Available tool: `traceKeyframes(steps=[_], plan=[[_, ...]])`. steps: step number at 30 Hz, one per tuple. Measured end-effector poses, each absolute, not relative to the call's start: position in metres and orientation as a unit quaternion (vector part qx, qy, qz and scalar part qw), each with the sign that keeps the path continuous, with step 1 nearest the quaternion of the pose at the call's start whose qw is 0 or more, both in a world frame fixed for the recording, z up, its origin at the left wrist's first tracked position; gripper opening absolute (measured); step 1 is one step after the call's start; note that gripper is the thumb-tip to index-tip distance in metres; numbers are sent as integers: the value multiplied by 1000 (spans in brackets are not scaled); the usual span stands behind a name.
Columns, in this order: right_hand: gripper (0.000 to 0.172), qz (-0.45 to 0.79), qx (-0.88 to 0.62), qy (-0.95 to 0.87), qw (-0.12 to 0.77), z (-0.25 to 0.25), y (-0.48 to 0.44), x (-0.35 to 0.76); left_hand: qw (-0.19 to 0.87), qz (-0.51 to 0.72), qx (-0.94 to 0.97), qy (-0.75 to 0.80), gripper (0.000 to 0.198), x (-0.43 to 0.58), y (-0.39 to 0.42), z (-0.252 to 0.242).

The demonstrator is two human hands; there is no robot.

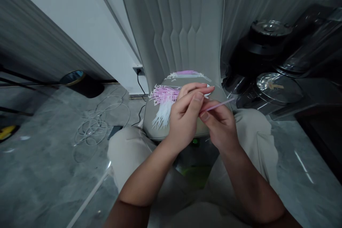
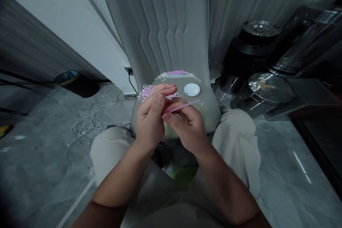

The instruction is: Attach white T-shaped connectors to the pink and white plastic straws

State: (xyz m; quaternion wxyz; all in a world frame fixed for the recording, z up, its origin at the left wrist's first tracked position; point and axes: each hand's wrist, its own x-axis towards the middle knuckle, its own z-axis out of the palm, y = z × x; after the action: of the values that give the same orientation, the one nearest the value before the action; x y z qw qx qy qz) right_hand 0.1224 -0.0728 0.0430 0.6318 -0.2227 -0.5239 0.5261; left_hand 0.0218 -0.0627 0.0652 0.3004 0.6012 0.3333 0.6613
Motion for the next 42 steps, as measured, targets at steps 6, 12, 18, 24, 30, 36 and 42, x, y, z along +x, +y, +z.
traceKeyframes(steps=[6,12,18,24,30,36,42], plan=[[3,505,-243,-529,637,47,-74,123,365,650,589,312,27,23,-63,65],[5,481,-252,-516,662,54,-73,129,347,616,600,374,25,14,-61,72],[4,475,-281,-588,592,60,-72,149,279,562,669,399,39,-8,-56,76],[5,481,-268,-636,541,64,-77,159,219,448,767,404,44,-11,-64,79],[7,508,-267,-584,574,64,-77,158,225,469,773,362,40,-5,-69,78],[16,458,-333,-486,666,61,-72,151,205,458,808,308,34,4,-71,80],[13,434,-344,-483,678,59,-71,149,166,419,842,297,26,7,-67,78]])
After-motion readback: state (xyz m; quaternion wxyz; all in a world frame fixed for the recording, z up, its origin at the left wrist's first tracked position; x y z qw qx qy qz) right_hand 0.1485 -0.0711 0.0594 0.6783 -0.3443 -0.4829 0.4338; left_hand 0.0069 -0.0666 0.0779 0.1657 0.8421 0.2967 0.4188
